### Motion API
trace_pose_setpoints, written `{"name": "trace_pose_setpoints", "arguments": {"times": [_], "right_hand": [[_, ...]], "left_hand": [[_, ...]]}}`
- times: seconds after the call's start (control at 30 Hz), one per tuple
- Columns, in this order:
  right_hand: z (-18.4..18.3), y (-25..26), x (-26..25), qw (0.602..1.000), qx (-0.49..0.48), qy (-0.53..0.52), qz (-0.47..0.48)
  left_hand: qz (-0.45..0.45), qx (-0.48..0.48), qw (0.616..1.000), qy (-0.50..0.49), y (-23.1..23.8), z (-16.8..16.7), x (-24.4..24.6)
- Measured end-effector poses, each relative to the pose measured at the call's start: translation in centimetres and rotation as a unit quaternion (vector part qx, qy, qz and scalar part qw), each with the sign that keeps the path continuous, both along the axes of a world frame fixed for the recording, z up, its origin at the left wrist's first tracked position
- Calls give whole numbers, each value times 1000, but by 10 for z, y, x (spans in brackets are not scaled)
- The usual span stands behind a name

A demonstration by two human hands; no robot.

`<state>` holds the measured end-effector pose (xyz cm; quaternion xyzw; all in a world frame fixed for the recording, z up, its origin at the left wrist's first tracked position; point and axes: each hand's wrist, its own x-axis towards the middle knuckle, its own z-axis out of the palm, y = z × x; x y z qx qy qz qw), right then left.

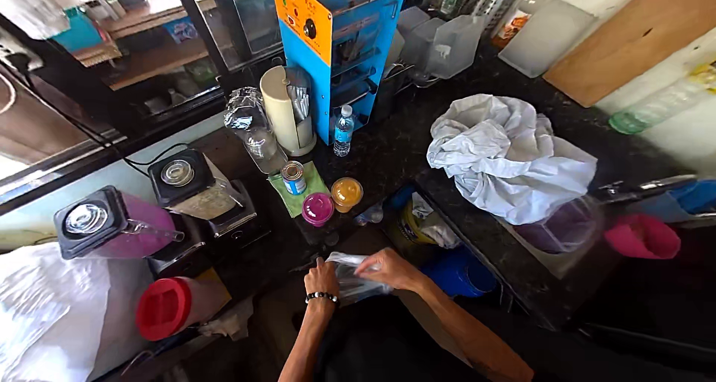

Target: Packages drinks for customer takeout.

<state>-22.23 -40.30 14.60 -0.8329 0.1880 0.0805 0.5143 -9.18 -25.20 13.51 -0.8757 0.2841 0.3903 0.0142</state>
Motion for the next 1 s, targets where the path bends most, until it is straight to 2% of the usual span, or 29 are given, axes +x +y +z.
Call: {"name": "trace_pose_setpoints", "arguments": {"times": [0.03, 0.07, 0.17, 0.27, 0.4, 0.47, 0.53, 0.6, 0.63, 0.73, 0.83, 0.9, 1.0], "right_hand": [[2, -20, 0, 990, -101, 94, 2], [2, -38, 0, 972, -155, 176, 8], [0, -85, 5, 918, -225, 321, 60], [-1, -123, 11, 904, -252, 336, 76], [-11, -137, 20, 882, -291, 342, 139], [-25, -153, 26, 900, -251, 302, 188], [-32, -180, 33, 939, -136, 224, 221], [-31, -201, 49, 977, -35, 110, 179], [-35, -206, 62, 987, -26, 67, 147], [-84, -199, 111, 993, -44, 4, 107], [-143, -169, 146, 982, 123, -124, 66], [-152, -153, 153, 967, 174, -183, 31], [-147, -155, 149, 958, 171, -231, -8]], "left_hand": [[-7, 11, 1000, 7, -19, 3, -5], [-15, 19, 1000, 12, -39, 7, -11], [-20, 54, 998, 22, -96, 7, -27], [15, 78, 997, 24, -134, -9, -24], [73, 125, 989, 27, -157, -16, -29], [96, 144, 984, 33, -160, -17, -33], [124, 151, 980, 35, -154, -18, -32], [148, 155, 976, 33, -141, -18, -29], [154, 153, 976, 30, -133, -18, -28], [144, 150, 978, 36, -115, -18, -26], [93, 132, 985, 63, -108, -13, -23], [71, 83, 990, 86, -105, -11, -19], [47, -18, 992, 118, -111, -17, -5]]}}
